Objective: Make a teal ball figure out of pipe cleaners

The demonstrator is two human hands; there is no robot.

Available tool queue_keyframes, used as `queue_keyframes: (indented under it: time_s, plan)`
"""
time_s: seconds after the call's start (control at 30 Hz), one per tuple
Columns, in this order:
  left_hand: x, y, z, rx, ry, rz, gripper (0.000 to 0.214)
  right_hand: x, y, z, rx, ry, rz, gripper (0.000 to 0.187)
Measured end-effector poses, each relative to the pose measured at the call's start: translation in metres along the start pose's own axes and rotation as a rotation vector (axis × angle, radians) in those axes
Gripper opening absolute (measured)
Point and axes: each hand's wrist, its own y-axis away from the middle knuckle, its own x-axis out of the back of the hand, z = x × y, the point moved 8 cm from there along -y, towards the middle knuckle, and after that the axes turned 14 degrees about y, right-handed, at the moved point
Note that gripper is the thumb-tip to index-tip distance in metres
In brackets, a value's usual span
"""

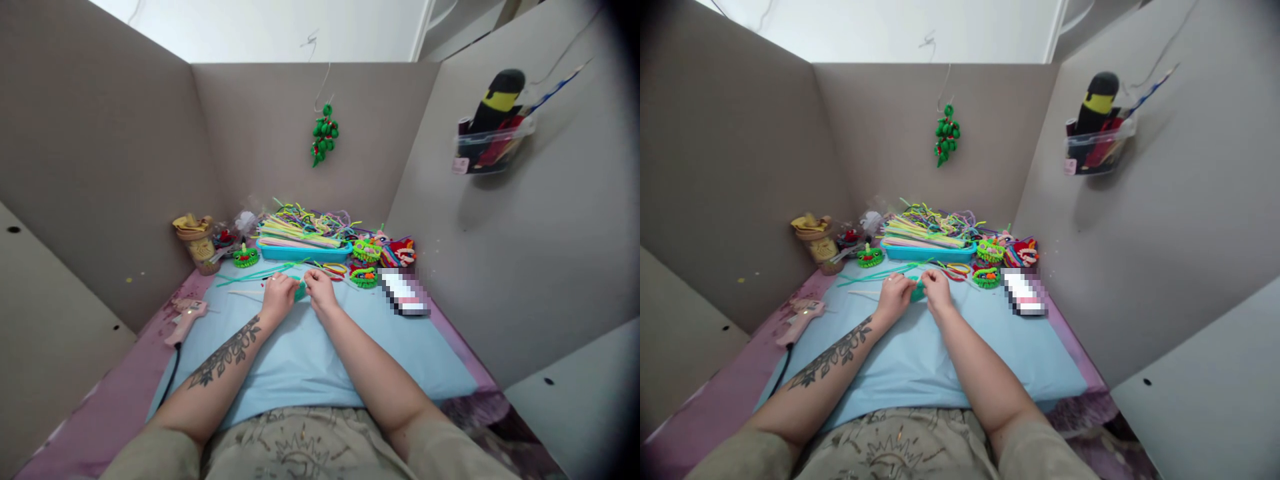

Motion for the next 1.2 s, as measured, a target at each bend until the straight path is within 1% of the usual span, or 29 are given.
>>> queue_keyframes:
  time_s: [0.07,0.1,0.13,0.2,0.23,0.27,0.33,0.37,0.43,0.47,0.53,0.67,0.87,1.07,1.2]
  plan:
    - [-0.001,-0.001,0.004,-0.002,-0.013,0.011,0.02,-0.01,0.001,0.013,-0.147,-0.22,-0.044,0.019]
    - [-0.002,0.0,0.005,0.002,-0.023,0.012,0.02,-0.013,0.002,0.016,-0.192,-0.284,-0.065,0.023]
    - [-0.002,0.0,0.005,0.007,-0.032,0.009,0.02,-0.016,0.003,0.017,-0.218,-0.309,-0.105,0.025]
    - [-0.002,0.002,0.001,0.022,-0.04,0.002,0.021,-0.016,0.003,0.017,-0.226,-0.252,-0.164,0.024]
    - [0.0,0.003,-0.003,0.035,-0.043,0.004,0.022,-0.012,0.002,0.015,-0.194,-0.172,-0.171,0.022]
    - [0.002,0.004,-0.006,0.051,-0.046,0.01,0.022,-0.005,0.0,0.011,-0.132,-0.06,-0.158,0.019]
    - [0.007,0.006,-0.014,0.086,-0.058,0.027,0.022,0.008,-0.002,-0.004,0.061,0.222,-0.097,0.012]
    - [0.009,0.006,-0.016,0.1,-0.067,0.032,0.022,0.013,-0.002,-0.013,0.171,0.361,-0.071,0.011]
    - [0.012,0.007,-0.018,0.109,-0.087,0.033,0.022,0.014,0.002,-0.027,0.356,0.578,-0.057,0.017]
    - [0.012,0.006,-0.018,0.105,-0.098,0.027,0.022,0.013,0.004,-0.031,0.422,0.653,-0.061,0.018]
    - [0.01,0.006,-0.015,0.085,-0.117,0.007,0.02,0.01,0.008,-0.035,0.506,0.762,-0.074,0.015]
    - [0.006,0.008,-0.011,0.045,-0.149,-0.028,0.018,0.005,0.014,-0.038,0.551,0.901,-0.082,0.011]
    - [0.004,0.008,-0.011,0.022,-0.167,-0.058,0.017,0.0,0.018,-0.044,0.59,0.973,-0.117,0.01]
    - [0.01,0.006,-0.012,0.059,-0.155,-0.026,0.017,-0.002,0.018,-0.044,0.582,1.023,-0.134,0.011]
    - [0.012,0.005,-0.015,0.086,-0.163,-0.042,0.017,-0.007,0.02,-0.047,0.617,1.007,-0.216,0.013]
